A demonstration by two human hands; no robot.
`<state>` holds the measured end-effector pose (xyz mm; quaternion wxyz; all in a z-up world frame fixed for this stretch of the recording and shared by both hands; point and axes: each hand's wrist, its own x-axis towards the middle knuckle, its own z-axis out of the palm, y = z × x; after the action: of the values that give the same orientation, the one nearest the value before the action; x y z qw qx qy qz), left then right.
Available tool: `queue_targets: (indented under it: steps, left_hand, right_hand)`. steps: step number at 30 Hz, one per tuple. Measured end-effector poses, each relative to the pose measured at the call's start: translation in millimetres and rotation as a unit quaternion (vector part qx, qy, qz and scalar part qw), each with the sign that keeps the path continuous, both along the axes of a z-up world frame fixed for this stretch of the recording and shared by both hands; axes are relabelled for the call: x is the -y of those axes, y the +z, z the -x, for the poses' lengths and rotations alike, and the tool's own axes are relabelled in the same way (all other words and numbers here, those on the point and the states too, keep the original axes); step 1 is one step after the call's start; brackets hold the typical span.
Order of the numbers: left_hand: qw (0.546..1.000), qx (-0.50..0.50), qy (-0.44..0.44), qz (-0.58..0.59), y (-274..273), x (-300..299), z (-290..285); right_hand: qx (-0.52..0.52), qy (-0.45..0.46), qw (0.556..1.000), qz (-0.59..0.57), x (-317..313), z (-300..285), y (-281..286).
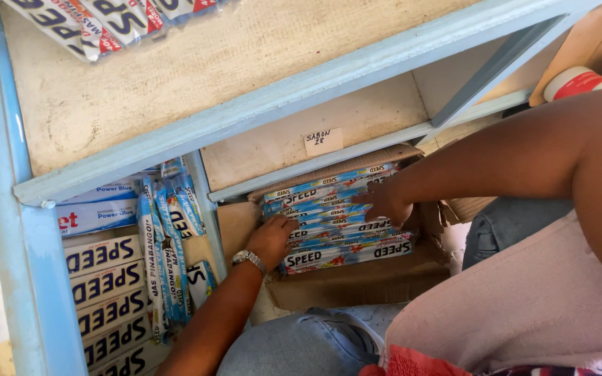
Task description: Stocking and organizing detergent soap bars on retail display shelves.
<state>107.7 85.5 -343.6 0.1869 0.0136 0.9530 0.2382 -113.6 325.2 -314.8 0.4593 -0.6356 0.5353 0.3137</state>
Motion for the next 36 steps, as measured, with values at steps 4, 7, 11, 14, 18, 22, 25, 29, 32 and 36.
queue_targets:
  steps: [4, 7, 11, 14, 18, 22, 25, 29, 32, 36]
  left_hand:
    - [0.998, -0.033, -0.039, 0.029, -12, -1, -5]
    - [0.998, 0.014, -0.028, 0.045, -1, -8, -2]
    - [0.999, 0.009, 0.007, 0.049, -20, -7, -14]
    - [0.999, -0.009, 0.003, 0.044, -38, -7, -23]
    - [0.999, 0.007, -0.005, 0.041, -55, 4, -25]
    - [1.0, -0.001, -0.007, -0.027, -47, 13, -16]
    - [0.983, 0.098, 0.104, -0.118, -34, 12, -7]
    - [0.952, 0.213, 0.13, -0.179, -52, 17, -4]
    - [0.918, 0.252, 0.136, -0.276, -57, 19, 0]
    - [0.898, 0.262, 0.118, -0.333, -20, 21, 26]
  right_hand:
    - [-0.002, 0.039, 0.999, 0.006, -4, 9, -33]
    - [-0.034, 0.043, 0.998, -0.034, -4, 13, -40]
    - [-0.014, 0.036, 0.999, -0.004, -2, 13, -33]
    - [0.008, 0.044, 0.999, 0.011, -1, 8, -50]
    - [0.045, 0.055, 0.997, 0.011, 1, -4, -42]
    - [0.043, 0.039, 0.998, -0.03, 1, -5, -34]
    - [0.061, 0.056, 0.996, -0.025, -1, 0, -43]
    - [0.033, 0.046, 0.997, -0.053, 1, 1, -35]
    - [0.038, 0.043, 0.997, -0.056, 2, 1, -28]
    - [0.073, 0.024, 0.996, -0.052, 5, 1, -21]
